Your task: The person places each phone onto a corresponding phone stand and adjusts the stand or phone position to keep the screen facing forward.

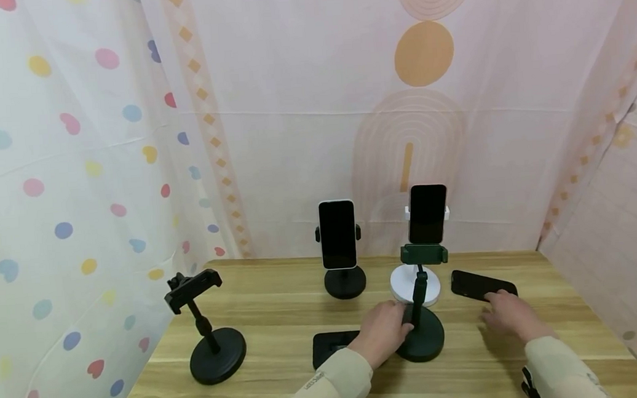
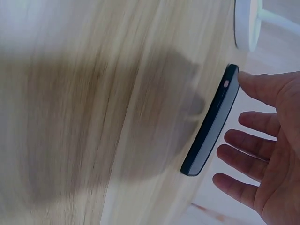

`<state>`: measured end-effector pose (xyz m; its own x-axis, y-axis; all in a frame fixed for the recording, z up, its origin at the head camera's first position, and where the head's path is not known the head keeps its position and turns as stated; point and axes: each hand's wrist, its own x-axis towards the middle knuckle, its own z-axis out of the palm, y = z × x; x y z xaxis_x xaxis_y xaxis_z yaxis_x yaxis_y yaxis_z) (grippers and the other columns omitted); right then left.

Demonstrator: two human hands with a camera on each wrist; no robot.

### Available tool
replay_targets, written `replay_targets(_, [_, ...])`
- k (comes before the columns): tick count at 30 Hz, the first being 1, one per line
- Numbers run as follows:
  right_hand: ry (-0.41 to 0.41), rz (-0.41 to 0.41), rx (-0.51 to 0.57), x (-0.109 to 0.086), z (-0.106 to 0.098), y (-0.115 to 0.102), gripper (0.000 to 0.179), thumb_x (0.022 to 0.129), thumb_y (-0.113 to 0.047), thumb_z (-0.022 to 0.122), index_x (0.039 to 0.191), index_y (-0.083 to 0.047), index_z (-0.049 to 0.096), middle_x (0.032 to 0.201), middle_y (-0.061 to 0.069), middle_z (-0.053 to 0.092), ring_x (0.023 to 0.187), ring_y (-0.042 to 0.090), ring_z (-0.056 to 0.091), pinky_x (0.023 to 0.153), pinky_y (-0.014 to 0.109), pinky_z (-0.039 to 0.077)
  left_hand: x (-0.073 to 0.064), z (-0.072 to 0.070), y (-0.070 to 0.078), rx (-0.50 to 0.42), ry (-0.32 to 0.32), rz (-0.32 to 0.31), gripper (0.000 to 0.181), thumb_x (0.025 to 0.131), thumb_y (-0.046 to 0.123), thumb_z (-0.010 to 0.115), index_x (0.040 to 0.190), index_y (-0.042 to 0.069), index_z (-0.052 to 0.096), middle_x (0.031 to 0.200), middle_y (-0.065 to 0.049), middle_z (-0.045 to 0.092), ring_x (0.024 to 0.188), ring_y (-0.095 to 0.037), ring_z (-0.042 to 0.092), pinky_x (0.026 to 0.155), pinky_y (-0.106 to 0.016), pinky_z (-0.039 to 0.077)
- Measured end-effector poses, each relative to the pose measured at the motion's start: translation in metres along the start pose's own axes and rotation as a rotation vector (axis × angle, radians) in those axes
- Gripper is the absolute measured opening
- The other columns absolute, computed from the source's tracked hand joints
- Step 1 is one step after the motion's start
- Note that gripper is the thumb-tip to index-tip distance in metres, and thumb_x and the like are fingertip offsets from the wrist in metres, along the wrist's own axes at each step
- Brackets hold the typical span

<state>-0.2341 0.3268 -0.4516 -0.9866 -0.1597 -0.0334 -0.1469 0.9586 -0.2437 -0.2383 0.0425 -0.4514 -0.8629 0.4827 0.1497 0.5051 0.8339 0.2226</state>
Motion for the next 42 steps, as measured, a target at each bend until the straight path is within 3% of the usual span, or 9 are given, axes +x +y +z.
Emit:
replay_targets(3, [0.002, 0.008, -0.009, 0.001, 0.001, 0.005, 0.052, 0.095, -0.021, 0.065, 0.125, 0.02, 0.052, 0.124, 0.046, 0.047, 0.111, 0.059, 0.051, 0.09, 0.063, 0.044, -0.004, -0.003, -0.005, 0.137, -0.041, 0.001, 0.028, 0.091, 0.037, 0.073, 0.108, 0.014, 0.073, 0.093, -0.001, 0.066, 0.085, -0.016, 0.062, 0.07, -0.03, 0.052])
replay_targets(6, [0.008, 0.018, -0.015, 0.004, 0.003, 0.01, 0.056, 0.095, -0.025, 0.065, 0.126, 0.02, 0.051, 0.125, 0.046, 0.046, 0.112, 0.06, 0.049, 0.09, 0.063, 0.044, -0.008, -0.007, -0.01, 0.258, -0.084, 0.006, 0.024, 0.089, 0.04, 0.075, 0.1, 0.019, 0.074, 0.088, 0.001, 0.065, 0.081, -0.016, 0.061, 0.069, -0.032, 0.05])
replay_targets(10, [0.022, 0.031, -0.012, 0.008, 0.005, 0.017, 0.065, 0.094, -0.034, 0.066, 0.127, 0.02, 0.05, 0.126, 0.047, 0.044, 0.113, 0.061, 0.047, 0.09, 0.064, 0.043, -0.012, -0.014, -0.015, 0.333, -0.143, -0.029, 0.024, 0.086, 0.043, 0.077, 0.095, 0.02, 0.074, 0.087, 0.001, 0.067, 0.08, -0.018, 0.063, 0.073, -0.036, 0.051])
replay_targets(16, [0.037, 0.051, 0.0, 0.014, 0.006, 0.025, 0.078, 0.092, -0.044, 0.067, 0.128, 0.022, 0.047, 0.128, 0.049, 0.041, 0.115, 0.064, 0.043, 0.092, 0.067, 0.041, -0.022, -0.024, -0.027, 0.288, -0.156, -0.08, 0.025, 0.083, 0.04, 0.08, 0.095, 0.018, 0.075, 0.086, -0.001, 0.067, 0.081, -0.02, 0.064, 0.077, -0.04, 0.051])
replay_targets(20, [0.042, 0.062, 0.011, 0.018, 0.006, 0.03, 0.083, 0.092, -0.048, 0.066, 0.13, 0.023, 0.044, 0.129, 0.051, 0.038, 0.116, 0.065, 0.041, 0.09, 0.069, 0.041, -0.031, -0.028, -0.038, 0.275, -0.129, -0.094, 0.025, 0.083, 0.041, 0.08, 0.086, 0.018, 0.071, 0.08, 0.001, 0.065, 0.075, -0.019, 0.063, 0.072, -0.039, 0.049])
replay_targets(26, [0.048, 0.099, 0.029, 0.02, 0.009, 0.042, 0.091, 0.092, -0.054, 0.063, 0.134, 0.023, 0.039, 0.131, 0.051, 0.033, 0.116, 0.066, 0.038, 0.087, 0.071, 0.04, -0.041, -0.031, -0.051, 0.241, -0.094, -0.118, 0.027, 0.082, 0.042, 0.081, 0.086, 0.017, 0.07, 0.077, 0.001, 0.064, 0.073, -0.019, 0.062, 0.065, -0.036, 0.05])
replay_targets(34, [0.046, 0.113, 0.072, 0.026, 0.014, 0.062, 0.103, 0.09, -0.063, 0.06, 0.137, 0.024, 0.031, 0.133, 0.052, 0.027, 0.117, 0.068, 0.033, 0.087, 0.073, 0.037, -0.051, -0.033, -0.058, 0.22, -0.049, -0.115, 0.029, 0.079, 0.041, 0.083, 0.09, 0.017, 0.071, 0.081, 0.0, 0.067, 0.076, -0.02, 0.064, 0.063, -0.036, 0.05])
replay_targets(42, [0.02, 0.071, 0.103, 0.035, 0.009, 0.073, 0.11, 0.085, -0.061, 0.068, 0.139, 0.025, 0.027, 0.135, 0.052, 0.025, 0.12, 0.069, 0.027, 0.091, 0.075, 0.032, -0.054, -0.037, -0.061, 0.213, -0.04, -0.119, 0.028, 0.079, 0.041, 0.082, 0.082, 0.017, 0.068, 0.072, 0.002, 0.062, 0.068, -0.017, 0.062, 0.055, -0.033, 0.048])
